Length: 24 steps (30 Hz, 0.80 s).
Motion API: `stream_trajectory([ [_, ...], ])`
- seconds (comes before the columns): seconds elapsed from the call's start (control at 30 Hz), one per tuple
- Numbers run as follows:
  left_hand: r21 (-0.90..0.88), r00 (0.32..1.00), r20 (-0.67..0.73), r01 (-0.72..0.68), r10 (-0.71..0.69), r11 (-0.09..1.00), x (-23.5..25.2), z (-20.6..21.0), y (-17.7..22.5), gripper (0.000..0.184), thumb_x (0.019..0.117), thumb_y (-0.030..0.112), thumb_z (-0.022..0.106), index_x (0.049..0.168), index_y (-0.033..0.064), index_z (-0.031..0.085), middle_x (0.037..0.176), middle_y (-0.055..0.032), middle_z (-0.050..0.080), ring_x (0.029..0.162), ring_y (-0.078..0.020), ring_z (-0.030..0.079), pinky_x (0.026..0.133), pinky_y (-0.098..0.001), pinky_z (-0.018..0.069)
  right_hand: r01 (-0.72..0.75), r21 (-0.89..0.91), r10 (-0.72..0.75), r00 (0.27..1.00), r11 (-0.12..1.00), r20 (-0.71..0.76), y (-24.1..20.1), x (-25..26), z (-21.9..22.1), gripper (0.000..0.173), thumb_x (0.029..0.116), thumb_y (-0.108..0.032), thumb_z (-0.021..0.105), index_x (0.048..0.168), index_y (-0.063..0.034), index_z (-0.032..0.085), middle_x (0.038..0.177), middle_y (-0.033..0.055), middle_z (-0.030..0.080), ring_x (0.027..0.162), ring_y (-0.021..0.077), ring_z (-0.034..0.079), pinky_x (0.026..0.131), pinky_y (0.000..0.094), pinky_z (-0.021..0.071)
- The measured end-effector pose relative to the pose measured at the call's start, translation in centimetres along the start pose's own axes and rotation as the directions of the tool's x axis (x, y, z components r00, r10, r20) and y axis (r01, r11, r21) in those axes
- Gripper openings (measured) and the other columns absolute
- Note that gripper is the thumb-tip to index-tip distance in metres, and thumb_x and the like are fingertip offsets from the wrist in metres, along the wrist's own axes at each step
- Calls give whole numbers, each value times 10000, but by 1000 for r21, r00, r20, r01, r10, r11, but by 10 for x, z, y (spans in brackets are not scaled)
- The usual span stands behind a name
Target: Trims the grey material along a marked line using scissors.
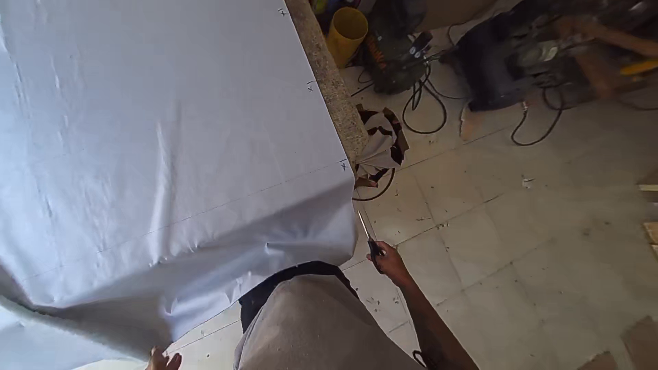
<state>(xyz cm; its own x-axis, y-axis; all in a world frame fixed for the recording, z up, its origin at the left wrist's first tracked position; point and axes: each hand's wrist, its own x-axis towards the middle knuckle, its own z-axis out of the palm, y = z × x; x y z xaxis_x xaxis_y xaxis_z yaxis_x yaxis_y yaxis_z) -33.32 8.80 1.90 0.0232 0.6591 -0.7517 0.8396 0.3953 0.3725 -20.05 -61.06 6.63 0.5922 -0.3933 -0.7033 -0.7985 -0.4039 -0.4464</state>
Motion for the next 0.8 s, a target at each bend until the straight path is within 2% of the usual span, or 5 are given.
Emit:
stream_trajectory([
  [0.1,364,885,-149,-365,440,857,-16,46,68,689,1057,384,541,1538,-63,330,1455,-319,521,1349,-436,528,1117,-578,436,122,236,-122,992,964,-15,-24,10,-54,471,910,-116,748,1357,-45,616,1200,150,684,869,218,712,742,399,625],
  [0.23,404,529,161,-806,833,433,-80,157,169,405,1064,247,518,1282,-80,614,1152,-288,687,1077,-405,681,997,-586,513,208,365,-231,973,907,19,-80,31,-97,453,984,-163,663,1424,-91,583,1148,63,700,743,108,648,586,257,539],
  [0.5,7,47,825,-997,564,72,-285,423,180,393,1065,345,496,1158,38,724,1007,-126,763,930,-269,745,871,-530,592,317,234,-383,859,919,341,-158,113,-147,433,952,-170,631,1377,-87,618,1159,25,698,841,76,650,700,236,543],
  [0.63,-24,21,896,-995,444,96,-348,497,140,412,1053,367,517,1263,49,673,1065,-120,748,964,-283,731,884,-529,584,289,160,-327,748,944,578,-176,183,-184,434,938,-218,633,1354,-94,630,1125,-4,706,829,61,648,691,225,545],
  [0.8,179,256,792,-965,554,190,-378,549,118,464,1022,445,561,1248,57,678,1062,-105,758,1010,-303,726,898,-563,565,405,60,-289,534,912,794,-219,265,-215,483,916,-255,689,1349,-49,631,1137,26,718,895,70,672,767,237,564],
])
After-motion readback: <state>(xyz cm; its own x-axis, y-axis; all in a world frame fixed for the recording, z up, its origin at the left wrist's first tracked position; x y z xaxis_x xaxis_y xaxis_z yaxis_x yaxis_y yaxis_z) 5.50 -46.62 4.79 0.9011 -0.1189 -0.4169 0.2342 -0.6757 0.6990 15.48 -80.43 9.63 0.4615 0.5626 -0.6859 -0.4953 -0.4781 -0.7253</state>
